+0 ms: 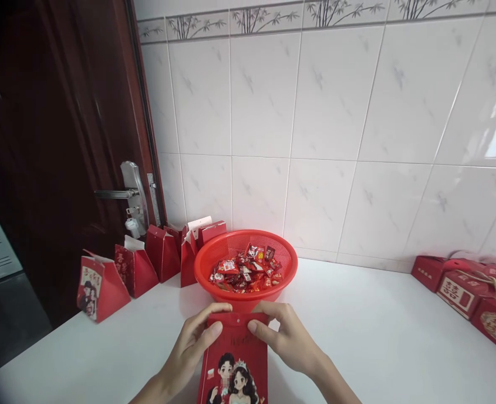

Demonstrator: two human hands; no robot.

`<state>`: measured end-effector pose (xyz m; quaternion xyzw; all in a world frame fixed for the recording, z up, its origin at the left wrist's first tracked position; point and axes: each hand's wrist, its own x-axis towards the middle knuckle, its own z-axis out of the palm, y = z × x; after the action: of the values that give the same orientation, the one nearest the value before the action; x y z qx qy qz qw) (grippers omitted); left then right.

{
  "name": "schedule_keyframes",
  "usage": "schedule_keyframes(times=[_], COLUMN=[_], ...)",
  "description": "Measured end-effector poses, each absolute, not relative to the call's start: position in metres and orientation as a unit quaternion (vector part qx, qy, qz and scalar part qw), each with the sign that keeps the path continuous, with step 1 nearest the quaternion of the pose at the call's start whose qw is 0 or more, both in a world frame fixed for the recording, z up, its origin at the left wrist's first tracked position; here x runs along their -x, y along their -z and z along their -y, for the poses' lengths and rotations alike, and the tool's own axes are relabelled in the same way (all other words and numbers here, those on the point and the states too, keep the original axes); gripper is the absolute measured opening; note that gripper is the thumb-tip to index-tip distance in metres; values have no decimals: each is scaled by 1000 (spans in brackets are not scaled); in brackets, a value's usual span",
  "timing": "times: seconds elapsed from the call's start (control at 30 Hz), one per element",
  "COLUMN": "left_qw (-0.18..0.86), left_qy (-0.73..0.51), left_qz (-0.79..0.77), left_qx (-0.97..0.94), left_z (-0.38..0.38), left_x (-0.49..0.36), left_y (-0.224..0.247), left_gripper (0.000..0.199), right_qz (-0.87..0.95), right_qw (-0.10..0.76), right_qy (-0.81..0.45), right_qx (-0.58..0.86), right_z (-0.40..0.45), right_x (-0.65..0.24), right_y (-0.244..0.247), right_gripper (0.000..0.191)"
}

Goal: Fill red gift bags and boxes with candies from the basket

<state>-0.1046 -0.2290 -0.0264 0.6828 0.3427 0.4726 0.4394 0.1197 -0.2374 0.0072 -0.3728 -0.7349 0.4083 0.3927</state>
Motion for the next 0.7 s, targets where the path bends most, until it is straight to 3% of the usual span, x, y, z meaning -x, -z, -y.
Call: schedule_keyframes(times=[0.43,0.6,0.7], left_qw=[376,336,309], left_qy=[-485,-500,-520], left_qz=[-360,-380,-371], left_qx=[-703,-702,-705], left_z=[224,219,215], left_x=[109,115,119], left_y=[25,20,18], left_gripper=[35,31,27], right_qz=[736,646,515], right_qw=[401,456,545], right_qy=[-338,-273,-156], right_qx=[428,549,643], right_z=[242,264,280], right_x=[-170,-233,-281], right_y=[-48,-60,-53], right_gripper=[38,47,48])
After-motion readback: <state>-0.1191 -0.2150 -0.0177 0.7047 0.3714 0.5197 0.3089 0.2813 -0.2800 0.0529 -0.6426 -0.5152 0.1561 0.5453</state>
